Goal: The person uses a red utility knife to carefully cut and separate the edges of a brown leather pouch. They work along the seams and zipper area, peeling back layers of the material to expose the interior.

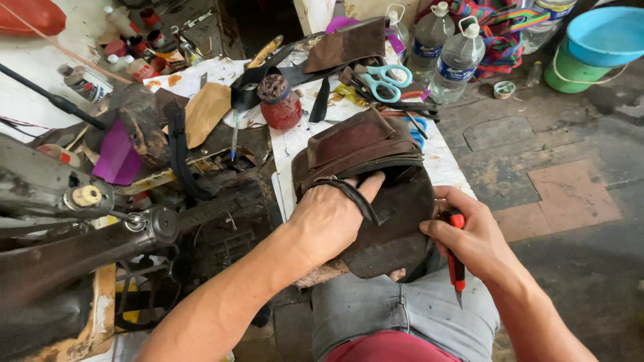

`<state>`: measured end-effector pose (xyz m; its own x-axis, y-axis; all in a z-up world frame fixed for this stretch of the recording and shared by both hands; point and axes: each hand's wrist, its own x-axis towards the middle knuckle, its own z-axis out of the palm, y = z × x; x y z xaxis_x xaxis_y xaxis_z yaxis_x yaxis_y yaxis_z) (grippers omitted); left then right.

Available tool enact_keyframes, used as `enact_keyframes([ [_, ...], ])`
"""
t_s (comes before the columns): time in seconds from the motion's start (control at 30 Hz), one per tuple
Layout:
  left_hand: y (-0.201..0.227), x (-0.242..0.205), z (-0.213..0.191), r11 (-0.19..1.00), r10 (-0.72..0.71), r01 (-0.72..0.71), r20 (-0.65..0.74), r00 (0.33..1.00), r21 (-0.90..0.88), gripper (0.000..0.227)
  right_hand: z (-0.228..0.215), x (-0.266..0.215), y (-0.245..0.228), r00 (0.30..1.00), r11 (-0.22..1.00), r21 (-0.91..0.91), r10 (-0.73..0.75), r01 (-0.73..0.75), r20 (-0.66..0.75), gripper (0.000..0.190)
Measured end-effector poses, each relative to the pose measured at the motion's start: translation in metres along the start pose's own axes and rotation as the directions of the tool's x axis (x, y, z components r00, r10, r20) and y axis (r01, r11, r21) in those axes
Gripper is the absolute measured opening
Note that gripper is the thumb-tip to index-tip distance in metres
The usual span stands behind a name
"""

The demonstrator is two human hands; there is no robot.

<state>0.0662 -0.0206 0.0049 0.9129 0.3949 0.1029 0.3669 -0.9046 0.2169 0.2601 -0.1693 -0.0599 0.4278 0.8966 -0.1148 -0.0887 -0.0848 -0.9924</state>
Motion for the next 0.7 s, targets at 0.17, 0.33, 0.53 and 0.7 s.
enact_keyframes([
  [0.17,-0.001,0.003,-0.003,1.0,0.007,-0.008,-0.008,1.0,-0.016,0.05,-0.001,0.001,-0.004,1.0,0.999,-0.051,-0.004,0.004,0.009,0.047],
  [0.33,0.003,0.002,-0.041,1.0,0.007,-0.007,0.033,0.999,-0.016,0.042,0.005,0.0,-0.014,0.999,0.997,-0.072,-0.017,0.019,0.027,0.046],
  [0.53,-0.002,0.002,-0.043,0.994,0.008,-0.01,-0.02,1.0,-0.105,0.036,0.006,0.0,-0.014,1.0,0.984,-0.175,0.021,-0.02,0.001,0.042],
  [0.7,0.003,0.004,-0.054,0.996,0.028,-0.026,0.032,0.999,-0.087,0.03,0.003,0.0,-0.007,0.999,0.995,-0.102,-0.012,0.015,0.03,0.048],
])
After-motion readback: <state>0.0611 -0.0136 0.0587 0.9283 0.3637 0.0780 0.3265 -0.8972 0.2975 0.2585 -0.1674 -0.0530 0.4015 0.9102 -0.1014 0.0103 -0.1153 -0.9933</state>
